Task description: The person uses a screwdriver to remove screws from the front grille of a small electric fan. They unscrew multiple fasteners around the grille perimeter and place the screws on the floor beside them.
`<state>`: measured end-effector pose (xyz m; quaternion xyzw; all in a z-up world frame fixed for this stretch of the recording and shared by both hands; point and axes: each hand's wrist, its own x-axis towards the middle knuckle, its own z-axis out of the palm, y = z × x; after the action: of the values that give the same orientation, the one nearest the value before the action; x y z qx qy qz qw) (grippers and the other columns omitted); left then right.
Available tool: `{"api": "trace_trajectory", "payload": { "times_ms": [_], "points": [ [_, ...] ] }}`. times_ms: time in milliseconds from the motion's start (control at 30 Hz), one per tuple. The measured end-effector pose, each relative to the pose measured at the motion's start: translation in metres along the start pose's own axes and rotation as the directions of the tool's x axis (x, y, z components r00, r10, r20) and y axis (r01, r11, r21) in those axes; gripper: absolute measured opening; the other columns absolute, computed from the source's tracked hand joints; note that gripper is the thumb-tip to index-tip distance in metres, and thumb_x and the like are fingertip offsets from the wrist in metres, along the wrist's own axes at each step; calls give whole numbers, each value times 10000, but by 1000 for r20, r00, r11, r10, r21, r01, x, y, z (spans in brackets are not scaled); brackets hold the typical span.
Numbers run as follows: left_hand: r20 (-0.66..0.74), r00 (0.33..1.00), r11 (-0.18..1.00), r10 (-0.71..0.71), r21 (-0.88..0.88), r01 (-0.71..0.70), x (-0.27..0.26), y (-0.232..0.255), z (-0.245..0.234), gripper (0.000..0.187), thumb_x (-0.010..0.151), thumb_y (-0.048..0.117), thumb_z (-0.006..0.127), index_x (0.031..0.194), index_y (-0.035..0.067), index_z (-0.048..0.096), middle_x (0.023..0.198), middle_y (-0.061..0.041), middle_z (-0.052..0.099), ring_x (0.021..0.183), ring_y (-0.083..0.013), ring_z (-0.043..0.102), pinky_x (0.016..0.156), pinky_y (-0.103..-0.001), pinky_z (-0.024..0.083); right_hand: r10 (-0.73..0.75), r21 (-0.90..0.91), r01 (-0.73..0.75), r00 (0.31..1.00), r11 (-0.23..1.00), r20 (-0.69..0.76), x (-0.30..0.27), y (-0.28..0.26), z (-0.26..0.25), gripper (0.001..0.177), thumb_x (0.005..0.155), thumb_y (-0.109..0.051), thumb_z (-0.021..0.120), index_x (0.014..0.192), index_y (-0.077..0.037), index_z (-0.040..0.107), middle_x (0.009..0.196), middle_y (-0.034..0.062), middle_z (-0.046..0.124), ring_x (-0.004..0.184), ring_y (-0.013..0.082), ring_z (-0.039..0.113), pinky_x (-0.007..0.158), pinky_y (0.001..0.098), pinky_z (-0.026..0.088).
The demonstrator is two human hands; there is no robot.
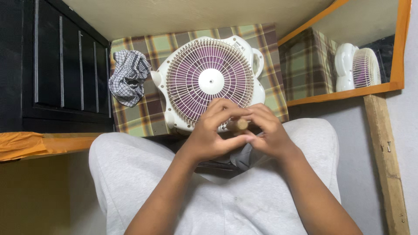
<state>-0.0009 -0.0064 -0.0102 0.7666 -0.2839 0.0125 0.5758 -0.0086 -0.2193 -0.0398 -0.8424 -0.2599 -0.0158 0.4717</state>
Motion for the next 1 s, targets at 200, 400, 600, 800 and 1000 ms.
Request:
{"api": "trace_trajectory", "payload": {
  "times_ms": [200,400,600,800,1000],
  "points": [
    [-46,998,999,-38,-37,36,-4,-5,5,382,875,201,821,1231,107,719,1248,-57,708,1261,-238,649,1105,-387,516,-40,-7,40,999,999,7,-2,-6,-4,300,847,-77,729,1129,12,678,1150,131,704,1162,283,635,1026,407,499],
    [-57,995,995,-81,48,84,1,-8,10,390,769,260,888,1088,114,717,1076,-37,721,1098,-221,660,1015,-365,534,-84,-66,78,992,995,-93,4,-7,6,413,780,-181,828,1106,12,664,1060,102,704,993,256,683,947,385,496],
    [-60,998,998,-23,-52,20,-4,-4,4,421,850,120,771,1261,63,699,1286,-107,677,1287,-265,600,1104,-395,512,-95,-62,92,994,994,-50,2,-6,1,271,841,-82,756,1096,-21,692,1107,111,716,1106,267,676,1016,385,498],
    [-70,995,998,-65,-26,63,-5,-8,11,363,828,162,836,1168,91,731,1175,-65,723,1204,-228,651,1058,-381,555,-114,-84,106,989,991,-89,3,-4,6,398,771,-176,809,1103,3,682,1076,124,708,1085,268,657,948,385,519],
    [-52,998,999,-42,28,44,-4,-9,7,373,797,185,859,1135,104,722,1133,-46,735,1170,-217,657,1056,-380,542,-96,-102,85,989,991,-112,3,0,10,335,805,-184,819,1055,-3,687,1014,103,713,1016,227,667,891,372,538]
  ]
}}
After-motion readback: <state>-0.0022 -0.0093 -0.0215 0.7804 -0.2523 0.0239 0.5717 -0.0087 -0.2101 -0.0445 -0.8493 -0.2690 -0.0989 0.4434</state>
